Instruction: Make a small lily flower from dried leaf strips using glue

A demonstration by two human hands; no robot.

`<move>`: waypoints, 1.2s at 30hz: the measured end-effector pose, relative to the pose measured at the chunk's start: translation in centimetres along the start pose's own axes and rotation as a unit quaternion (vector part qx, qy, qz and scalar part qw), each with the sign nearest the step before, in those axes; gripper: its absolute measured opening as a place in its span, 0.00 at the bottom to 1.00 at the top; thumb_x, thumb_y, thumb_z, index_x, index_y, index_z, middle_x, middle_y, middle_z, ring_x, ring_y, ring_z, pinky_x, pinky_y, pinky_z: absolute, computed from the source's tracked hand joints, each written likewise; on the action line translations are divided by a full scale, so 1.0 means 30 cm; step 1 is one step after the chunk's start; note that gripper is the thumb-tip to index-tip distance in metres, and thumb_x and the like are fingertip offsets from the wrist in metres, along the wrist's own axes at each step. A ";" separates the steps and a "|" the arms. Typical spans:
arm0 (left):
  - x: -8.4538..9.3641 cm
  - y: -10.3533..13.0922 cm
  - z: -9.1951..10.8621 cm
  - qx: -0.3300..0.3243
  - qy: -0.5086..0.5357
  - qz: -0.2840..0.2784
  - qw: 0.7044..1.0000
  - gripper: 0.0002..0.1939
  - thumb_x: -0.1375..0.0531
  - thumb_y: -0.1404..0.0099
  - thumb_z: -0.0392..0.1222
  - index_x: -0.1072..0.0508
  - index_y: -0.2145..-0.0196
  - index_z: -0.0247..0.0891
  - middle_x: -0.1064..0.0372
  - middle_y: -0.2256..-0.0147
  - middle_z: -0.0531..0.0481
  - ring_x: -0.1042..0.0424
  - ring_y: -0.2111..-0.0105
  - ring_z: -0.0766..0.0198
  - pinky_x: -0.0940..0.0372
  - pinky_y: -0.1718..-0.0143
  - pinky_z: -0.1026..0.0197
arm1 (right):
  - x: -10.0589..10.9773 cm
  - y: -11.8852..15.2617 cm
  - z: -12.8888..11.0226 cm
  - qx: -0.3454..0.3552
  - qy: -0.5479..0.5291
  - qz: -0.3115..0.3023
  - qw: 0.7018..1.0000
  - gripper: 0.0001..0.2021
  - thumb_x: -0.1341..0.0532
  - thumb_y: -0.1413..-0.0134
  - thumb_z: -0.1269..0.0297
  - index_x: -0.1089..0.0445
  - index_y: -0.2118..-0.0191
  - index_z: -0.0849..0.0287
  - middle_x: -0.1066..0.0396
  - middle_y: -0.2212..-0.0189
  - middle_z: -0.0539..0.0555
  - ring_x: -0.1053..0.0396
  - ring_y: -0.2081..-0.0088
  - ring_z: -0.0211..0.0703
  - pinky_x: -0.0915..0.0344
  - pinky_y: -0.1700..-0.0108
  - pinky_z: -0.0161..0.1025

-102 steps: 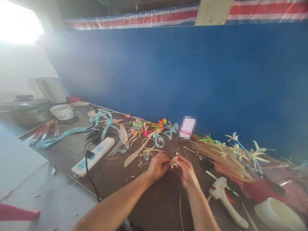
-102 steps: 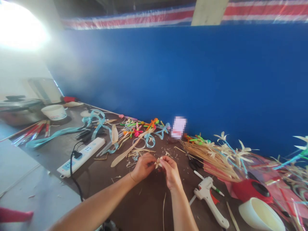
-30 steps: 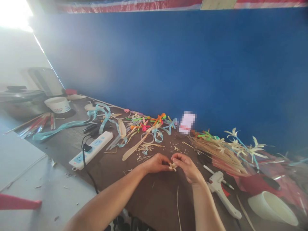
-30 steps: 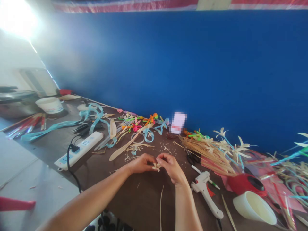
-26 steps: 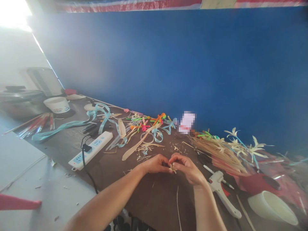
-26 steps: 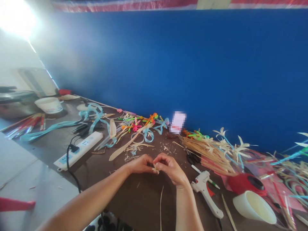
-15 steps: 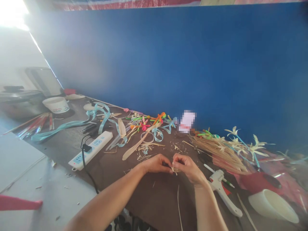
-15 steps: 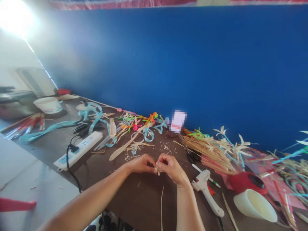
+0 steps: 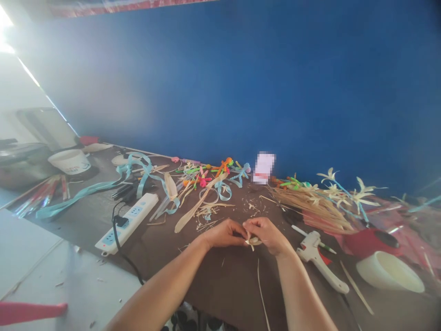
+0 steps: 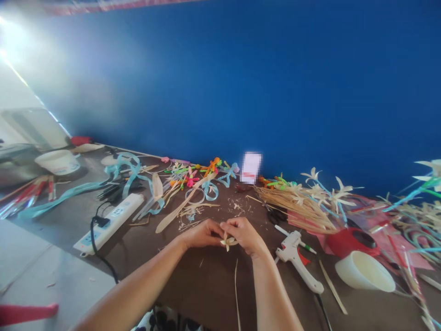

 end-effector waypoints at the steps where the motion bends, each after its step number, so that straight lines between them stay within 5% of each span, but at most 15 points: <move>1: 0.000 -0.001 0.002 0.002 0.004 0.000 1.000 0.15 0.41 0.48 0.46 0.26 0.67 0.31 0.29 0.69 0.47 0.32 0.69 0.64 0.41 0.65 0.66 | 0.007 -0.003 0.003 0.000 -0.012 0.020 1.000 0.19 0.43 0.55 0.54 0.36 0.87 0.61 0.43 0.90 0.45 0.49 0.85 0.30 0.54 0.80 0.31; 5: 0.005 -0.003 0.003 0.021 0.034 0.006 0.999 0.16 0.41 0.49 0.47 0.26 0.68 0.31 0.29 0.68 0.46 0.33 0.67 0.63 0.41 0.64 0.65 | 0.037 -0.005 0.003 0.021 -0.097 0.080 0.992 0.20 0.47 0.52 0.53 0.33 0.83 0.62 0.42 0.87 0.46 0.47 0.83 0.31 0.52 0.79 0.31; 12: 0.020 0.002 -0.002 0.065 0.076 0.001 0.995 0.16 0.40 0.50 0.48 0.26 0.69 0.30 0.29 0.70 0.46 0.33 0.69 0.64 0.40 0.63 0.64 | 0.014 0.020 -0.037 0.025 -0.108 -0.061 0.992 0.11 0.40 0.56 0.58 0.32 0.74 0.63 0.34 0.80 0.49 0.39 0.78 0.33 0.45 0.74 0.31; 16: 0.022 0.005 0.001 0.079 0.056 -0.005 0.995 0.16 0.40 0.51 0.48 0.26 0.69 0.31 0.29 0.71 0.47 0.33 0.69 0.64 0.41 0.64 0.64 | 0.002 0.025 -0.039 0.019 -0.068 -0.089 0.993 0.09 0.39 0.58 0.61 0.32 0.75 0.63 0.34 0.80 0.49 0.38 0.76 0.34 0.43 0.71 0.32; 24: 0.021 0.008 0.002 0.107 0.044 -0.009 0.993 0.17 0.40 0.51 0.49 0.26 0.69 0.32 0.29 0.73 0.49 0.33 0.72 0.65 0.41 0.67 0.65 | 0.016 0.012 -0.012 0.023 0.015 -0.050 0.998 0.10 0.39 0.58 0.60 0.35 0.80 0.62 0.41 0.85 0.44 0.47 0.81 0.30 0.51 0.78 0.29; 31: 0.019 -0.001 -0.025 0.055 0.062 0.028 0.996 0.15 0.39 0.52 0.47 0.26 0.71 0.33 0.29 0.72 0.48 0.33 0.69 0.63 0.41 0.64 0.63 | 0.005 0.002 -0.008 0.036 0.051 -0.026 0.998 0.13 0.42 0.56 0.58 0.34 0.81 0.63 0.41 0.85 0.46 0.46 0.80 0.31 0.51 0.78 0.30; 36: 0.040 -0.015 -0.023 -0.002 0.067 0.123 0.990 0.10 0.39 0.50 0.43 0.26 0.73 0.33 0.31 0.71 0.47 0.34 0.69 0.64 0.42 0.65 0.63 | 0.045 -0.026 0.019 0.032 -0.041 0.093 0.994 0.21 0.49 0.52 0.50 0.31 0.79 0.62 0.41 0.86 0.47 0.46 0.82 0.32 0.50 0.78 0.31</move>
Point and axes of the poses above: each hand's wrist, its own y-axis away from the middle knuckle, its own x-axis out of the back of the hand, z = x × y, the point moved 4 cm from there along -y, towards the middle knuckle
